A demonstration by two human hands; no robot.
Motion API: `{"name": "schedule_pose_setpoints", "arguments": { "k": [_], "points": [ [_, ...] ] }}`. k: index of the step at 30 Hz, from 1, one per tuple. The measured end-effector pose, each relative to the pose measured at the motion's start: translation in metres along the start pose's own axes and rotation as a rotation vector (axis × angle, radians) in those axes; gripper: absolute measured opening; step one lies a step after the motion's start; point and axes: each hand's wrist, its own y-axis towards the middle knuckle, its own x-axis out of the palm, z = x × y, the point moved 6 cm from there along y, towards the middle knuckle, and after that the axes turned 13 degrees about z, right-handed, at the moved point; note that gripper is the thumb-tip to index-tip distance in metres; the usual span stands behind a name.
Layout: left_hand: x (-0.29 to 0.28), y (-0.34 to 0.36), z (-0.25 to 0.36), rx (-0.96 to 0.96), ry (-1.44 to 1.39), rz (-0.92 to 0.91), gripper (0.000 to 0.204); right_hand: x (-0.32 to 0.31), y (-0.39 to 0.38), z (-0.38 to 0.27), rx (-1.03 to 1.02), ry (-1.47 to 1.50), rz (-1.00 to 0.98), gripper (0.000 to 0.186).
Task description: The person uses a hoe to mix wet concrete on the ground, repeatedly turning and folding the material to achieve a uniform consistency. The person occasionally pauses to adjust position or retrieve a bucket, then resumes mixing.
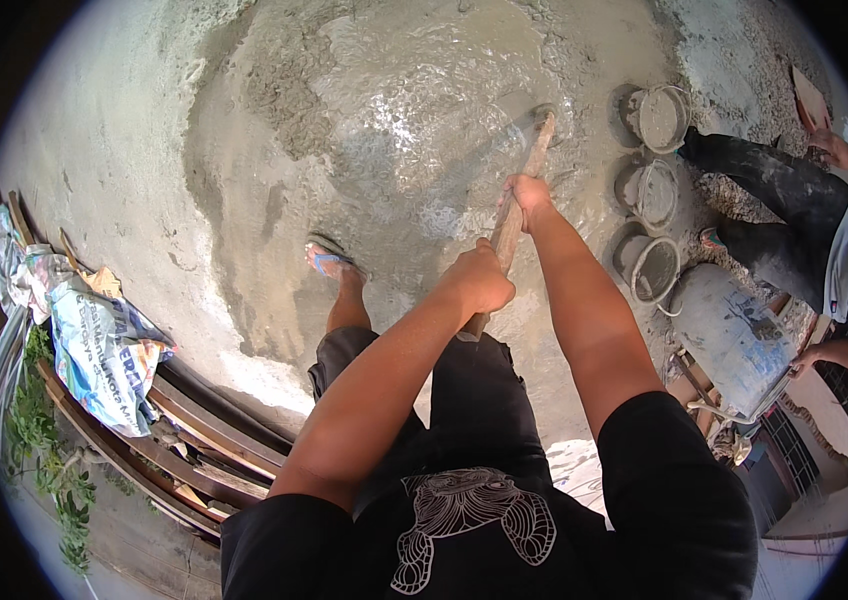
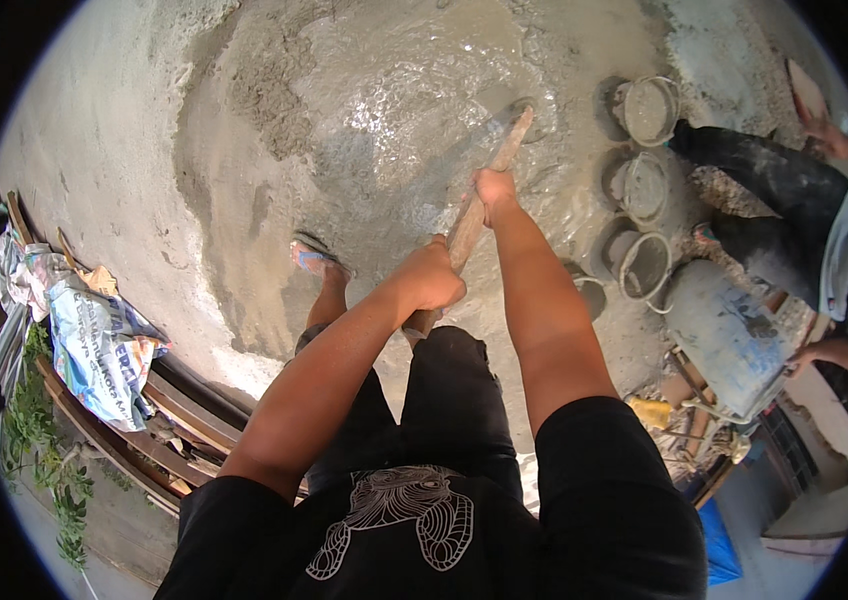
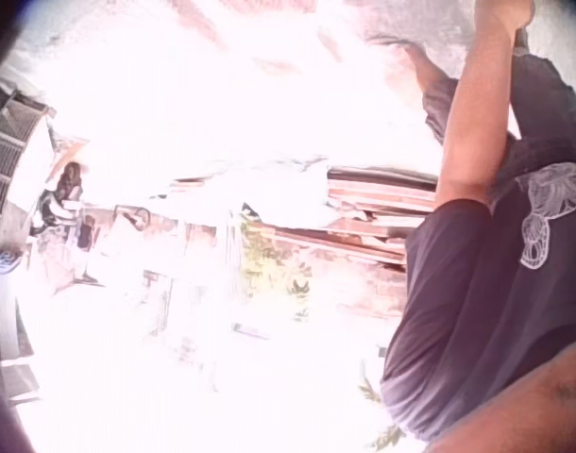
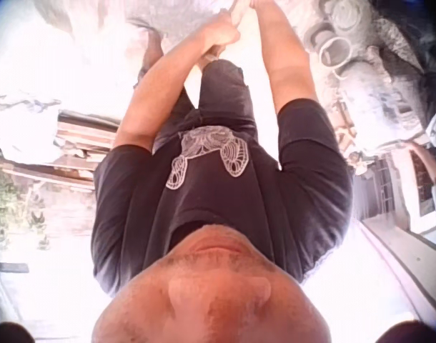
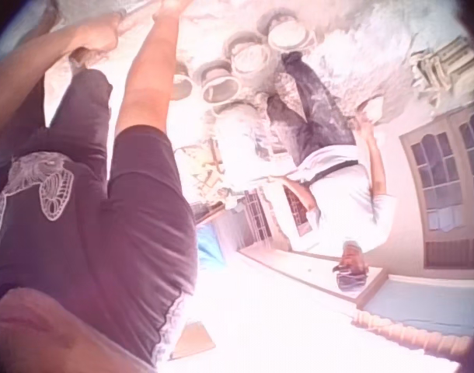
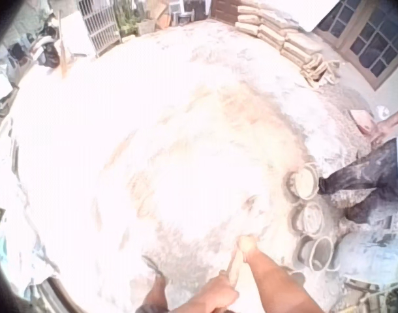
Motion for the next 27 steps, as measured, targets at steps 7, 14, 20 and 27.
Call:
{"name": "schedule_pose_setpoints", "arguments": {
  "k": [7, 14, 20, 27],
  "points": [
    [0.013, 0.009, 0.023, -0.039, -0.007, 0.120, 0.057, -0.005, 0.018, -0.005, 0.018, 0.101, -0.151, 0.026],
    [0.064, -0.004, 0.053, -0.106, 0.047, 0.089, 0.053, -0.098, 0.014, 0.053, -0.155, 0.168, -0.322, 0.084],
    [0.084, -0.011, 0.066, -0.019, 0.185, 0.184, 0.062, -0.373, 0.008, 0.330, -0.494, -0.570, 0.067, 0.073],
    [0.093, -0.070, 0.065, 0.298, 0.660, 0.569, 0.054, -0.704, -0.177, 0.658, 0.412, -0.191, 0.525, 0.019]
  ]
}}
